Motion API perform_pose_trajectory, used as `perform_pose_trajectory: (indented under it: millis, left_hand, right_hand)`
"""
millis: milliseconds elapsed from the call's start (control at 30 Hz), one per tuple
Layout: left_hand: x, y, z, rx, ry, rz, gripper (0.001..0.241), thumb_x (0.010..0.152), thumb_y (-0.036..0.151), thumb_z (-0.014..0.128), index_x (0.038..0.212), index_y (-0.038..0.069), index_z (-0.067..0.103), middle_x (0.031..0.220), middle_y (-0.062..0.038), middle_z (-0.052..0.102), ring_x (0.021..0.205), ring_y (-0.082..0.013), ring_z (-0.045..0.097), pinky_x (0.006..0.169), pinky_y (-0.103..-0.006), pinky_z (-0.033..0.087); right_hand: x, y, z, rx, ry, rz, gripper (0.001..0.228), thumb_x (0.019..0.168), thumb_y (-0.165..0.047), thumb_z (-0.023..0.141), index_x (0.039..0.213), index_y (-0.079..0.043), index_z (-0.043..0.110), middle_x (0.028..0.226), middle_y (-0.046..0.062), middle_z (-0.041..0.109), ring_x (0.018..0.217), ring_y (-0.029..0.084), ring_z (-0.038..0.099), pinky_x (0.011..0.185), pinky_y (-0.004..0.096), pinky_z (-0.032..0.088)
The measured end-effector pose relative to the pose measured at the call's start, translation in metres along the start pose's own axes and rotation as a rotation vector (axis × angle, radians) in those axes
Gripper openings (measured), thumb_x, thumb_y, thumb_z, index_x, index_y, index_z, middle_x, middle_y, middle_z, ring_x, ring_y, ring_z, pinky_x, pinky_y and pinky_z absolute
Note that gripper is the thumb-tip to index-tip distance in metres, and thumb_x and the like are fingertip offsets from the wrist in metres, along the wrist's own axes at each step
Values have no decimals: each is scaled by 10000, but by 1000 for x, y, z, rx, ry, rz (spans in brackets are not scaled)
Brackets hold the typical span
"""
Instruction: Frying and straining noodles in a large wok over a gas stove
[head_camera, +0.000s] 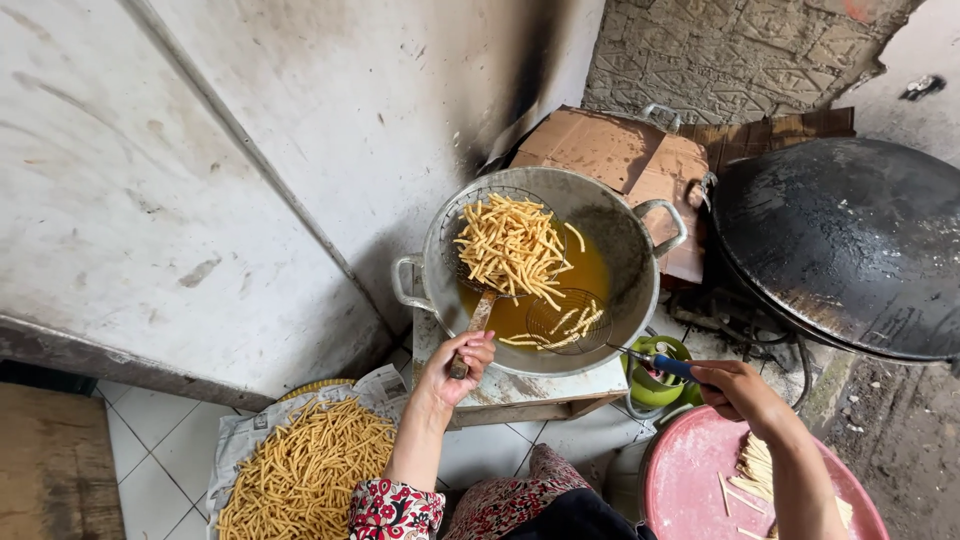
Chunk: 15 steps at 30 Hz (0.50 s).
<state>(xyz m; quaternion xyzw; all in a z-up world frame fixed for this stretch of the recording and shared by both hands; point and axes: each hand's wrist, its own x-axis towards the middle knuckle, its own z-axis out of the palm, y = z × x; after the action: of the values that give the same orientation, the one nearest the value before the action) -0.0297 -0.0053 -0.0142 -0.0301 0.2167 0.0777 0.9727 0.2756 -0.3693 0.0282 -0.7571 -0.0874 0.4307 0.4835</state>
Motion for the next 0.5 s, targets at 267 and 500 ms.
perform_pose_trajectory:
  millis: [267,500]
  left_hand:
    - [1,-2,0,-5,-3,21,269,938,-14,580,1164,-80,450,770,-34,496,566,-74,531,400,-125,460]
    - [25,13,-36,-10,3,-138,261,982,32,595,1222,-71,579,802,53,423,634,20,469,550,-113,507]
  right_hand:
    - [-14,-10,-1,49,-2,-32,377,1012,-74,526,1307,87,696,560,50,415,434,133,292,359,280,160]
    - [6,-46,53,45,48,-183,448,989,-142,560,1359,111,573,541,25,334,372,87,291,318,223,188]
